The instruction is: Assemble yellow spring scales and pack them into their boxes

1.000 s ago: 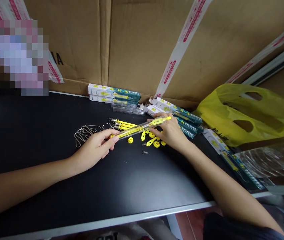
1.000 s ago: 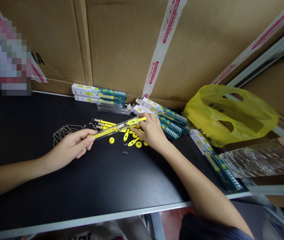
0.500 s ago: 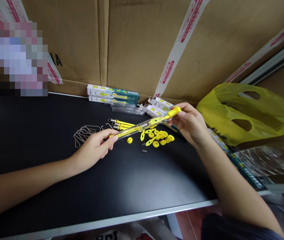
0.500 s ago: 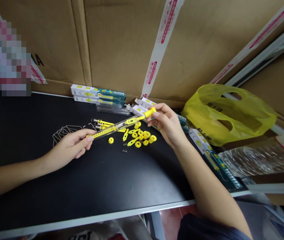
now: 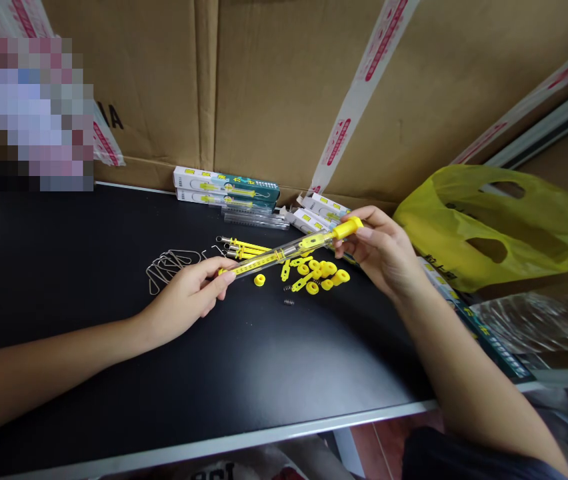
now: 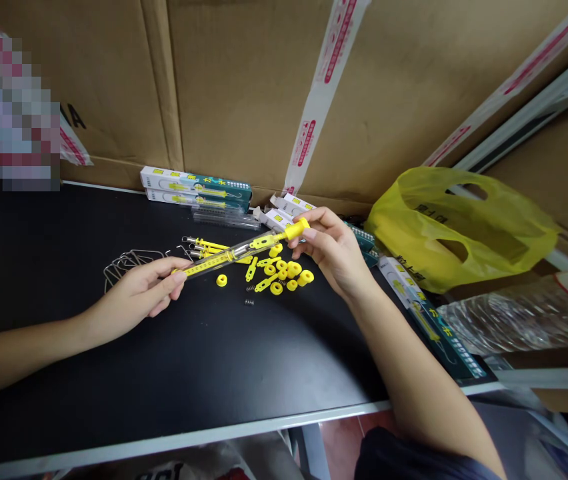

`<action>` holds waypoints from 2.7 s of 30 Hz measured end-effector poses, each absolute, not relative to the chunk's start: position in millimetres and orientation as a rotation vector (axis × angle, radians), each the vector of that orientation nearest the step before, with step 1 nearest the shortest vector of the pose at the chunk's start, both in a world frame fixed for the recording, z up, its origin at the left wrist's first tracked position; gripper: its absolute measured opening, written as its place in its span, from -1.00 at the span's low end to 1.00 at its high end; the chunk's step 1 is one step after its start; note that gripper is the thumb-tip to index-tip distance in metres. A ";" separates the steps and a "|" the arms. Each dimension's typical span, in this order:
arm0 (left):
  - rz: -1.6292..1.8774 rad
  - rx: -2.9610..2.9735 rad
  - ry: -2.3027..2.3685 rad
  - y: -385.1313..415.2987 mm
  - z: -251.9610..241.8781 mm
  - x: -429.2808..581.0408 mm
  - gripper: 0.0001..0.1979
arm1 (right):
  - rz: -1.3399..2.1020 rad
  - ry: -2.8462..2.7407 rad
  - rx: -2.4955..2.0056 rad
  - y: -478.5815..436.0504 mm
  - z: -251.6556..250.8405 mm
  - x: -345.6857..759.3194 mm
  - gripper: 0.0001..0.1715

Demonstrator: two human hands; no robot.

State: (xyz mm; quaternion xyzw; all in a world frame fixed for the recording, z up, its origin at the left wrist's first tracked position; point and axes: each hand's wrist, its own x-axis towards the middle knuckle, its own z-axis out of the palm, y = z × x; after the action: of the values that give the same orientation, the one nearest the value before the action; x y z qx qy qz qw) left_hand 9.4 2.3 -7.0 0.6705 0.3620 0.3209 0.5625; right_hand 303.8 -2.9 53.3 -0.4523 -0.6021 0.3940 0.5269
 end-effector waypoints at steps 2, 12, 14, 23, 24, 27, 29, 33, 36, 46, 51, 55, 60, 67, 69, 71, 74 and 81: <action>0.755 1.580 0.853 2.6 -7.5 9.5 -0.70 | 0.982 -1.423 -1.052 -4.0 53.6 301.2 -0.75; 0.750 1.656 0.903 0.9 -8.7 8.2 -0.67 | 1.058 -1.384 -0.965 -6.4 53.2 299.3 -0.77; 0.754 1.648 0.901 0.6 -8.9 8.0 -0.68 | 1.042 -1.392 -0.986 -6.8 53.4 299.2 -0.77; 0.765 1.686 0.902 1.3 -8.0 8.7 -0.68 | 1.030 -1.442 -1.031 -10.4 54.6 297.1 -0.73; 0.765 1.688 0.903 1.3 -7.9 8.8 -0.68 | 1.032 -1.453 -1.037 -10.5 54.5 297.1 -0.74; 0.766 1.690 0.904 1.1 -7.7 8.6 -0.69 | 1.036 -1.488 -1.052 -10.2 54.0 297.8 -0.76; 0.767 1.693 0.902 0.9 -7.4 8.5 -0.69 | 1.024 -1.512 -1.052 -9.7 53.4 298.9 -0.78; 0.770 1.701 0.895 0.2 -6.6 8.8 -0.71 | 0.964 -1.572 -1.075 -8.9 52.2 303.1 -0.80; 0.765 1.699 0.891 -0.3 -6.0 8.9 -0.70 | 0.944 -1.614 -1.105 -8.8 51.6 306.4 -0.78; 0.745 1.749 0.915 -0.5 -5.6 8.3 -0.69 | 0.926 -1.755 -1.230 -10.7 53.9 305.4 -0.54; 0.734 1.769 0.920 -0.7 -4.7 8.5 -0.68 | 0.915 -1.769 -1.255 -11.2 52.8 302.8 -0.44; 0.733 1.772 0.916 -1.6 -3.7 8.0 -0.67 | 0.885 -1.781 -1.273 -9.8 48.8 303.7 -0.38; 0.730 1.764 0.914 -2.0 -2.2 8.6 -0.68 | 0.858 -1.783 -1.277 -9.1 46.0 303.8 -0.35; 0.723 1.754 0.914 -0.7 -5.6 7.8 -0.67 | 0.878 -1.799 -1.175 -13.5 51.5 300.0 -0.57; 0.725 1.737 0.909 -0.6 -6.1 7.5 -0.66 | 0.892 -1.808 -1.167 -14.5 53.5 300.1 -0.62; 0.732 1.723 0.906 -0.6 -6.1 7.4 -0.66 | 0.893 -1.804 -1.182 -14.9 54.9 301.1 -0.67; 0.745 1.714 0.897 -0.8 -5.5 7.8 -0.67 | 0.897 -1.782 -1.190 -14.2 55.0 303.7 -0.68; 0.755 1.718 0.901 -1.0 -5.2 9.4 -0.67 | 0.934 -1.646 -1.171 -11.7 53.8 305.8 -0.66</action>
State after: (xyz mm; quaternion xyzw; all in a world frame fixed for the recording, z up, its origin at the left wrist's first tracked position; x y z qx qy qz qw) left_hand 9.4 -1.0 -5.2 0.7120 0.3734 0.3129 0.5057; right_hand 305.8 -11.7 53.8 -0.4718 -0.6635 0.3765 0.4421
